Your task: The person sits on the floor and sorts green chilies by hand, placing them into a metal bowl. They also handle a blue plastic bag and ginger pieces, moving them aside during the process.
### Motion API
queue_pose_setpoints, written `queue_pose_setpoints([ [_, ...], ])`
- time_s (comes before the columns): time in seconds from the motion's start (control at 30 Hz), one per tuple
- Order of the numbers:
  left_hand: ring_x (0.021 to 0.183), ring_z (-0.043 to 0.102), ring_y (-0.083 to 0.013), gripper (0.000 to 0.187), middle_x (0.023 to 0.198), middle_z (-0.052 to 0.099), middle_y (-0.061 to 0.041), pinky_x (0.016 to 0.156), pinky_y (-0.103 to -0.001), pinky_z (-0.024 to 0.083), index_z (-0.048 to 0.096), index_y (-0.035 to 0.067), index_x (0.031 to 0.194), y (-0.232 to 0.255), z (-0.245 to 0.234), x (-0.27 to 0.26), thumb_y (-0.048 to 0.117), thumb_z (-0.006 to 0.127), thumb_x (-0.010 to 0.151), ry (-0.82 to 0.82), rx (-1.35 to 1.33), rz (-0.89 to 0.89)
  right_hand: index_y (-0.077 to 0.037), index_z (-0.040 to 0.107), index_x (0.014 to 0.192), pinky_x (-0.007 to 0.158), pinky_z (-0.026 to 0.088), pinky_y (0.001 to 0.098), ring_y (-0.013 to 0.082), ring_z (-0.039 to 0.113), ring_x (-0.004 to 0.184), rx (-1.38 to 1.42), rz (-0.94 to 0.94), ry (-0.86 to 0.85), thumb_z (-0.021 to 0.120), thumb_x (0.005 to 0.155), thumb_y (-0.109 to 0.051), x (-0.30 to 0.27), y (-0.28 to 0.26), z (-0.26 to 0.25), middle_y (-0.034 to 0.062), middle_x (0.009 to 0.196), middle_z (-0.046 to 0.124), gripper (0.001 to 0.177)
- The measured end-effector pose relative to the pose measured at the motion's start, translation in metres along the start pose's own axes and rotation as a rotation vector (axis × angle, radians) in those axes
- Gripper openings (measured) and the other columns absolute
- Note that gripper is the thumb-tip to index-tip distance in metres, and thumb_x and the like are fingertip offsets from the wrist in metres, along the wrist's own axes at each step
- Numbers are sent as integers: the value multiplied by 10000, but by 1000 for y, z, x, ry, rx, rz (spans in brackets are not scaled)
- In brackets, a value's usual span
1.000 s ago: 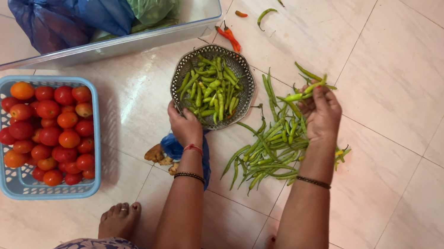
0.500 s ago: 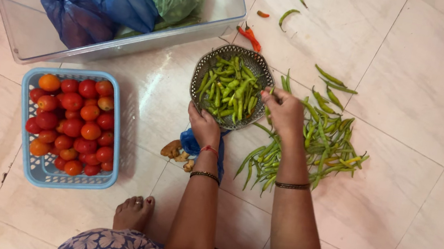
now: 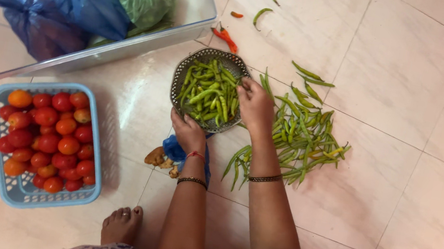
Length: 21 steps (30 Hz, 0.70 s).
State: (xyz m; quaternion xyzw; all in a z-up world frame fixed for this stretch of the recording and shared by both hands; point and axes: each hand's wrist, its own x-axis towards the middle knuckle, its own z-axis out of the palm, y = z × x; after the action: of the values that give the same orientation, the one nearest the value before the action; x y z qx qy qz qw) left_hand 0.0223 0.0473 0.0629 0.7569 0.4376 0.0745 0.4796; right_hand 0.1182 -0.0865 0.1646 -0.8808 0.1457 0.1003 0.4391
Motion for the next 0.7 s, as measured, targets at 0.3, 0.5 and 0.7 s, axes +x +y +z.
queue_pose_setpoints([
  [0.3,1291,563,-433,507,1459,513,-279,1045,-473,480,356,-10,1525,-5,2,-3,140,448,1050,-18,50,35,-144,774,1077,854,567,419,289,703,1022,-402,-9,509,714,888,-107,49,140,-61,85,1147,750,202],
  [0.5,1306,542,-426,501,1484,476,-277,1042,-460,487,327,-18,1530,-3,0,-3,147,424,1067,-57,58,27,-124,701,1254,949,499,458,342,562,1194,-617,-25,383,704,916,-80,77,195,-92,97,1294,681,341],
  [0.7,1314,549,-420,499,1477,496,-267,1050,-455,491,333,-19,1529,3,-6,-4,137,427,1064,-68,50,64,-156,748,1170,974,510,464,317,560,1210,-788,29,227,754,890,-165,84,193,-96,87,1227,700,280],
])
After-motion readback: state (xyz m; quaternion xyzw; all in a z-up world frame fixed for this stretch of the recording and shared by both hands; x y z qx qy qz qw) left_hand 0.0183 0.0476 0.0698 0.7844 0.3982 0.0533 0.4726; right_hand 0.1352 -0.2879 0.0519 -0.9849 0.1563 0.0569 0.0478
